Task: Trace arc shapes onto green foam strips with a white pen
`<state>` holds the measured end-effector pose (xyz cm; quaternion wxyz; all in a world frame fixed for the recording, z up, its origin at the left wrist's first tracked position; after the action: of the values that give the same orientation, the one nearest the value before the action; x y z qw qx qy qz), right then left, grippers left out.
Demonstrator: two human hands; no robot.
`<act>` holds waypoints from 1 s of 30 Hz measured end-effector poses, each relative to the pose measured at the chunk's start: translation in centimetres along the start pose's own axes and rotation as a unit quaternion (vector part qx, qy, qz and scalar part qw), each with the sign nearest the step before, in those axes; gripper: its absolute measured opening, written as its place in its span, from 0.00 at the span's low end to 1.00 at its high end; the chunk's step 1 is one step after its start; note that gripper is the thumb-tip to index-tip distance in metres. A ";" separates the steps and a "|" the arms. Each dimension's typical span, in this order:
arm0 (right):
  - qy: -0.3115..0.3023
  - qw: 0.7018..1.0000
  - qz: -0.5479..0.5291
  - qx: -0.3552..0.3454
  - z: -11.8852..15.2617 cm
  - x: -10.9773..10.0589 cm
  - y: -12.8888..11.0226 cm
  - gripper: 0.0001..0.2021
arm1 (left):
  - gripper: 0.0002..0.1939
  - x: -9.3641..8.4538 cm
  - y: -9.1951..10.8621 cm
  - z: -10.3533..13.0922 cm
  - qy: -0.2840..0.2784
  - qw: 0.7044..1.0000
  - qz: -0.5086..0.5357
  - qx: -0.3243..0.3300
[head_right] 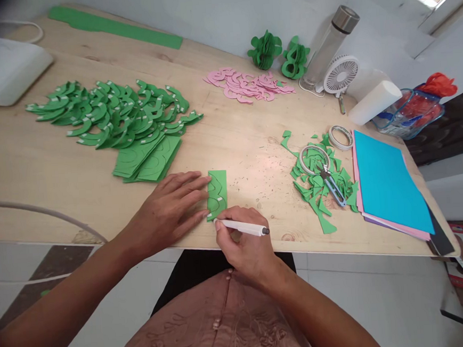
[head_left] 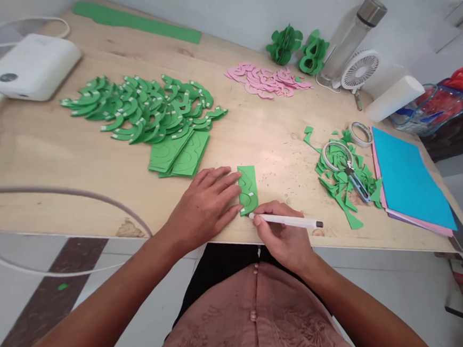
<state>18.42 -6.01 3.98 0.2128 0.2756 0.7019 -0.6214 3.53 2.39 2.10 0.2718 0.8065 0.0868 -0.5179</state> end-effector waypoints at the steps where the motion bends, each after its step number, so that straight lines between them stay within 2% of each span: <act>1: -0.001 1.000 -0.003 0.005 0.0 0.0 0.1 0.06 | 0.11 0.0 0.0 0.0 0.001 1.000 0.000 0.001; 30: 0.031 0.998 -0.037 0.027 -0.4 -1.2 1.4 0.04 | 0.10 0.0 0.0 0.1 0.013 1.000 -0.024 0.014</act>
<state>20.29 -5.69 3.78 0.1603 0.2745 0.7005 -0.6389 3.47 2.35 2.05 0.2466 0.8148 0.1020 -0.5147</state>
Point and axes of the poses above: each hand's wrist, its own z-axis away from the middle knuckle, its own x-axis out of the palm, y = z × x, the point moved 4 cm from there along -z, towards the middle knuckle, and after that the axes turned 5 degrees about -y, right-handed, at the moved point
